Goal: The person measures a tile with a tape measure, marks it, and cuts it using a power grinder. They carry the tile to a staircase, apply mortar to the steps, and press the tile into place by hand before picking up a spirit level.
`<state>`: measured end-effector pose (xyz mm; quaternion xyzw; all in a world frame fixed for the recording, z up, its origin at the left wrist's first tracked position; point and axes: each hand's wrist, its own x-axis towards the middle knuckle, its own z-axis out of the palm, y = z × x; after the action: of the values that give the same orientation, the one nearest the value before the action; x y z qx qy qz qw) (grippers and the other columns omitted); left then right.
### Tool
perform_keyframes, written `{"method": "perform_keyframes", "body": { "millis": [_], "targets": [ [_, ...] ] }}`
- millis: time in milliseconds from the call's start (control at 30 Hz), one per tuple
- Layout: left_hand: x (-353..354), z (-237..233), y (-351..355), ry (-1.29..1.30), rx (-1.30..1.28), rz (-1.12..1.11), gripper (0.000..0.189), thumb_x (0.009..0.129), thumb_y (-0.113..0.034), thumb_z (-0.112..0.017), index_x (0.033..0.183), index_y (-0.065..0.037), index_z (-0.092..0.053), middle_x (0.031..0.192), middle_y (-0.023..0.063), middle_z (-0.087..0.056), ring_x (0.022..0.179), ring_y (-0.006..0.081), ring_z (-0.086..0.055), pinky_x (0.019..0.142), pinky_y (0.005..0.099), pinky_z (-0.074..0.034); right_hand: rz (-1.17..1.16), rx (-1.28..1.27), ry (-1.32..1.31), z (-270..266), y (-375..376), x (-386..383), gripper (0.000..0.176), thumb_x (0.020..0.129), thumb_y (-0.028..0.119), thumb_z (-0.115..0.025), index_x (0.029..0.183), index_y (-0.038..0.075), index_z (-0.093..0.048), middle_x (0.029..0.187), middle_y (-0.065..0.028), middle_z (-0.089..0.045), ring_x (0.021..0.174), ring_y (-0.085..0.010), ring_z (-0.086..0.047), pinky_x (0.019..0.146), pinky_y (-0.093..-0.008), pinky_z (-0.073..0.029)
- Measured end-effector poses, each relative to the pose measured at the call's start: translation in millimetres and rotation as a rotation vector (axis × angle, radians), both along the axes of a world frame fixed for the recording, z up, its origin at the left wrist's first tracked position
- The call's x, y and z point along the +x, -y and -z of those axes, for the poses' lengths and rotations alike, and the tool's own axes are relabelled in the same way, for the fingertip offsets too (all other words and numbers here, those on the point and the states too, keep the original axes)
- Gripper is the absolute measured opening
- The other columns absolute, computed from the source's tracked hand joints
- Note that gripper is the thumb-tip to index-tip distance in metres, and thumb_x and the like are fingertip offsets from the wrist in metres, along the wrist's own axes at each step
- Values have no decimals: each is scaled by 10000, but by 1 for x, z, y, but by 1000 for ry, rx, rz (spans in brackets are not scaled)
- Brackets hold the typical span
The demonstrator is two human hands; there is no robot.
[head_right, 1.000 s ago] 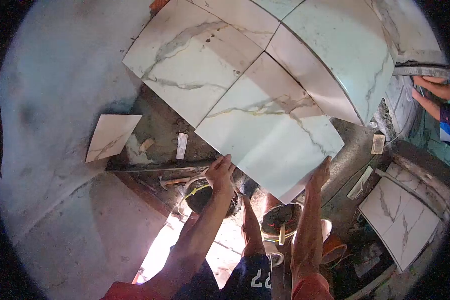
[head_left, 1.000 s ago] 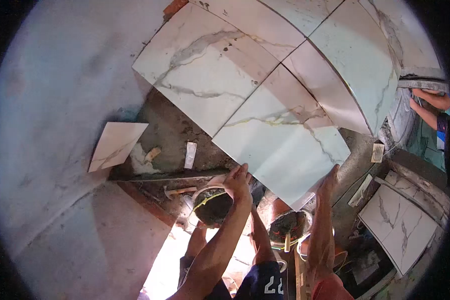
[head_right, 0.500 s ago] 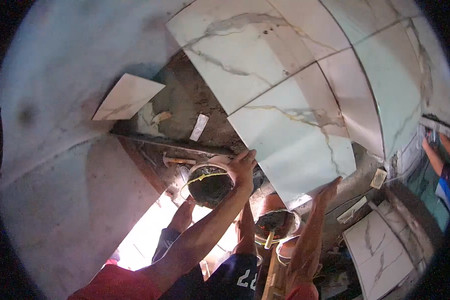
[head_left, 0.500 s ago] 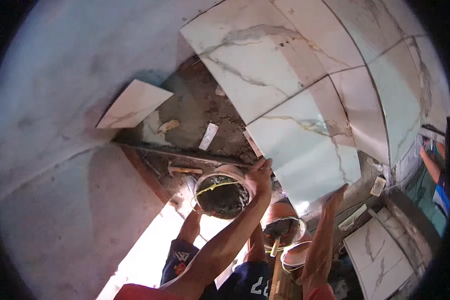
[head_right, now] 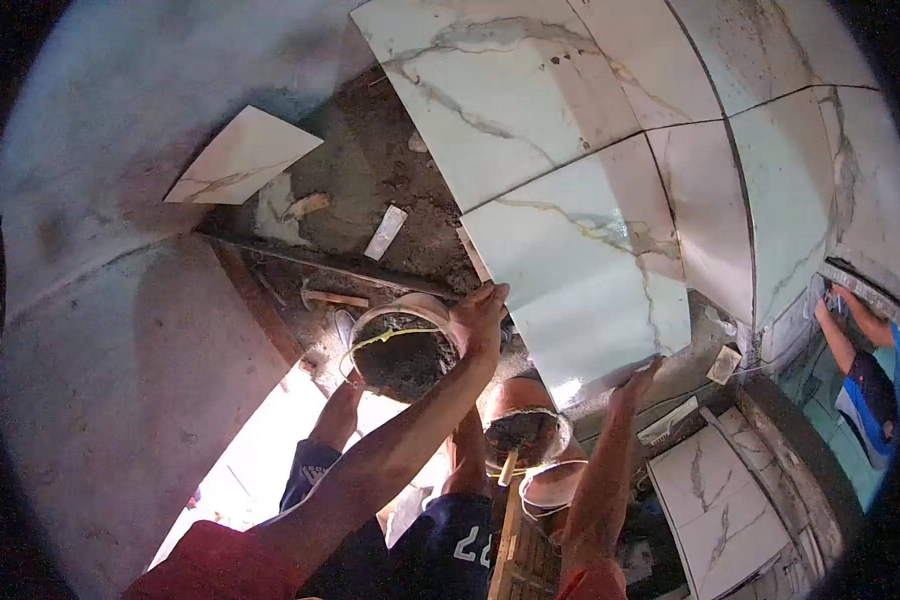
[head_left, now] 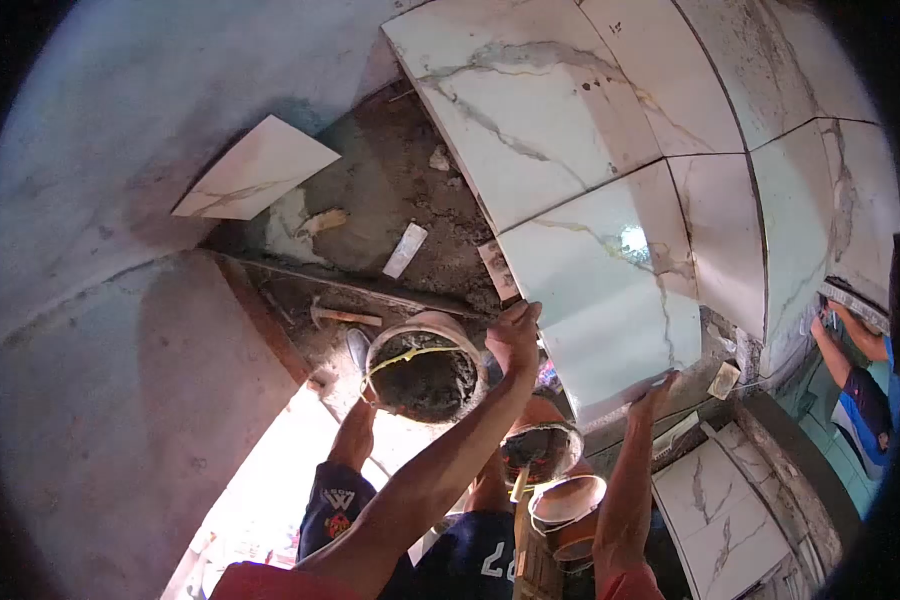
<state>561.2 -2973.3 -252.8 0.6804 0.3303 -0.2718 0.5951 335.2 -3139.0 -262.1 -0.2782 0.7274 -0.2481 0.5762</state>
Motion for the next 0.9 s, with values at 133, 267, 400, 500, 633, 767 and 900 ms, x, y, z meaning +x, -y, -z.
{"method": "perform_keyframes", "body": {
  "millis": [133,267,400,500,633,767,900],
  "targets": [
    [0,-2,1,86,77,53,236,704,-137,-691,898,-5,-664,755,66,-666,630,92,-570,585,246,-450,-26,-7,22,-1,-2,-2,700,833,600,-417,1304,86,-360,1310,-70,-396,1158,-234,-413,957,-354,-357],
    [1,-6,2,74,17,41,226,716,-143,-683,888,2,-659,773,96,-666,651,114,-595,605,260,-461,-48,-10,-20,-14,-6,8,695,849,580,-403,1316,70,-330,1303,-90,-405,1162,-241,-415,971,-349,-340],
    [3,-7,1,82,46,64,224,725,-147,-672,898,-6,-655,768,119,-657,659,136,-607,616,268,-464,-62,-8,1,-9,-4,1,693,839,583,-424,1301,73,-349,1240,-99,-459,1117,-236,-452,945,-353,-363],
    [3,-3,0,75,35,77,216,728,-150,-667,888,-6,-654,775,118,-655,662,138,-605,618,270,-463,-57,10,-105,-16,-12,-1,679,846,573,-417,1299,71,-350,1221,-102,-472,1086,-229,-472,918,-363,-382],
    [7,-9,-4,1,31,200,286,800,-202,-632,1007,-6,-630,862,58,-645,733,93,-587,658,245,-508,-190,-15,-266,-36,-48,-31,644,868,540,-403,1338,115,-291,1085,-69,-514,950,-207,-506,848,-341,-396],
    [0,0,-7,71,-78,125,284,816,-214,-606,1004,-1,-622,844,48,-648,777,83,-590,648,243,-492,-189,-55,-455,-37,-122,-81,476,892,402,-431,1177,22,-397,917,-104,-543,799,-197,-541,695,-372,-464],
    [11,-2,-15,46,-32,306,302,811,-215,-615,1022,2,-611,857,53,-650,792,103,-594,689,255,-487,-441,143,-523,-56,-202,-57,316,905,307,-433,1009,14,-486,839,-63,-506,798,-174,-530,682,-300,-459]
  ]
}}
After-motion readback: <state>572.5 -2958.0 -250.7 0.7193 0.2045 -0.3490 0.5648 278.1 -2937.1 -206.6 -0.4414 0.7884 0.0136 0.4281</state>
